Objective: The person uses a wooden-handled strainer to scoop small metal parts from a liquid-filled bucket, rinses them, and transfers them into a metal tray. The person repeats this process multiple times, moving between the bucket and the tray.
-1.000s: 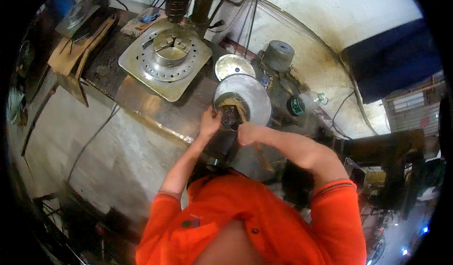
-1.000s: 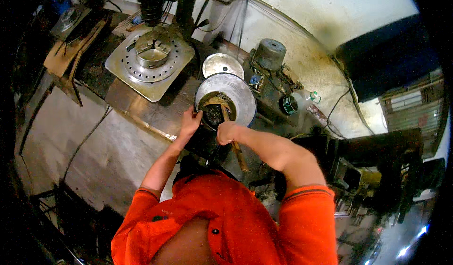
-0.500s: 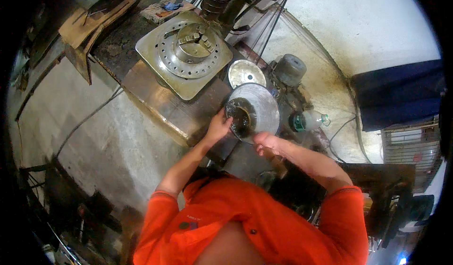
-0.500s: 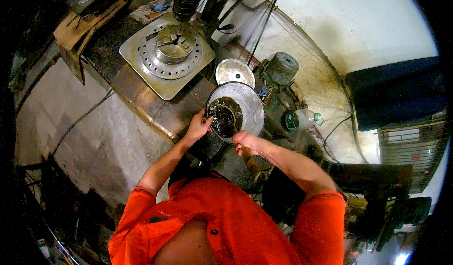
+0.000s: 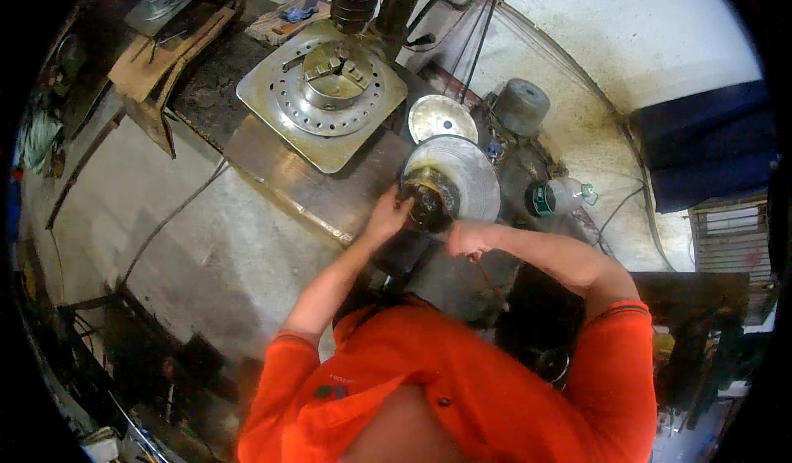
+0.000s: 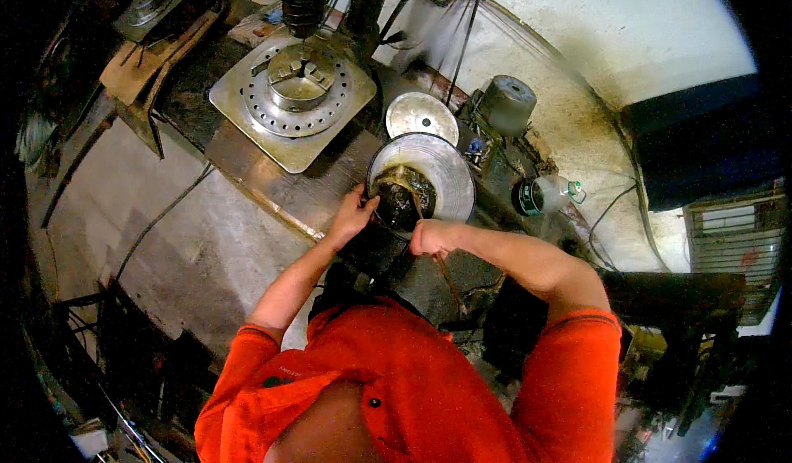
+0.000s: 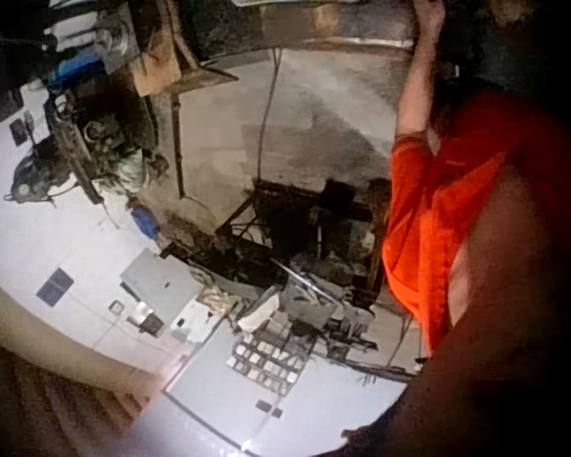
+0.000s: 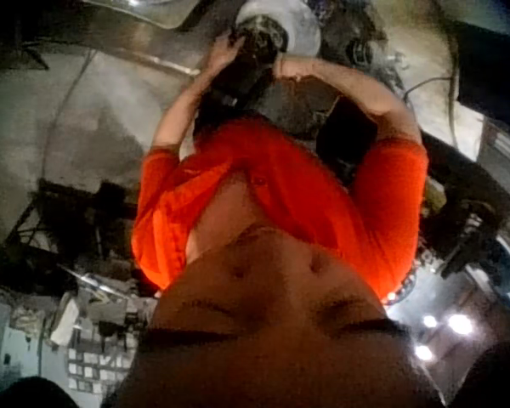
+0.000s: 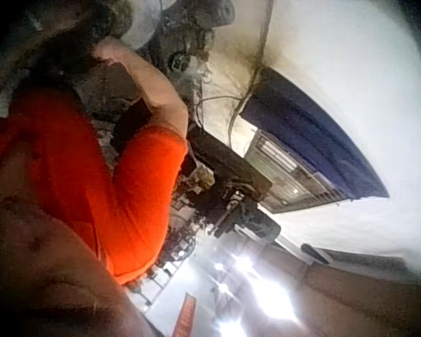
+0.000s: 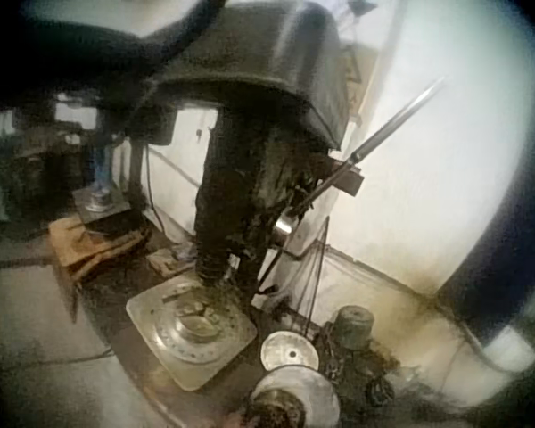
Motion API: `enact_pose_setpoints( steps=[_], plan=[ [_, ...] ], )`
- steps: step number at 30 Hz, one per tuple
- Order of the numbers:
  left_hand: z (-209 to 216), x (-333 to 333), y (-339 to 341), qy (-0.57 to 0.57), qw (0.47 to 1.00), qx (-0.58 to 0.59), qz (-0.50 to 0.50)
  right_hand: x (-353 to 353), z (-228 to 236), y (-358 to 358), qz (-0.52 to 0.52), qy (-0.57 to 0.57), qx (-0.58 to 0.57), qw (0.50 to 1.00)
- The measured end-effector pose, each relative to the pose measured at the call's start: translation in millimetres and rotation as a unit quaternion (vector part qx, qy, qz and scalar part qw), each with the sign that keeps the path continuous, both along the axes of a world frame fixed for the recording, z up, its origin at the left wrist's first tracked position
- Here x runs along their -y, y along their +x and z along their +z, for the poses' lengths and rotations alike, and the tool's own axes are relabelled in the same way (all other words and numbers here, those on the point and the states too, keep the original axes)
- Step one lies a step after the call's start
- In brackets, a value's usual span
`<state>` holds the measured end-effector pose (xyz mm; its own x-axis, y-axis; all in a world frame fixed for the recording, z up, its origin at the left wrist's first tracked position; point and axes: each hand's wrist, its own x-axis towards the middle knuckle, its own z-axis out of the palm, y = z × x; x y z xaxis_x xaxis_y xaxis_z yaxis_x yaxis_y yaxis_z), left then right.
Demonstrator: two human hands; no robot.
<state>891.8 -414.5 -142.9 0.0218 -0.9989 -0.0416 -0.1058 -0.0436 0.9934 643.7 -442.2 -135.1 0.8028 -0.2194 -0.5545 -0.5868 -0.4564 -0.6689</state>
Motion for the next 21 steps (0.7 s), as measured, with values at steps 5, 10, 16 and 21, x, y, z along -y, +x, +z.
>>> enact_pose_setpoints(
  steps=[5, 10, 16, 21],
  plan=[
    [1, 0, -5, 0.106, 0.986, -0.123, -0.032, -7, 93, 49, -0.539, 0.339, -0.147, 0.757],
    [2, -1, -11, 0.074, 0.978, -0.191, -0.033, -16, 83, 27, -0.676, 0.486, -0.031, 0.553],
    [-15, 5, -4, 0.037, 0.994, -0.101, -0.033, -37, 116, 49, -0.688, 0.474, 0.044, 0.547],
    [-11, 0, -8, 0.098, 0.993, -0.072, 0.000, -51, 117, 44, -0.608, 0.371, -0.028, 0.701]
  ],
)
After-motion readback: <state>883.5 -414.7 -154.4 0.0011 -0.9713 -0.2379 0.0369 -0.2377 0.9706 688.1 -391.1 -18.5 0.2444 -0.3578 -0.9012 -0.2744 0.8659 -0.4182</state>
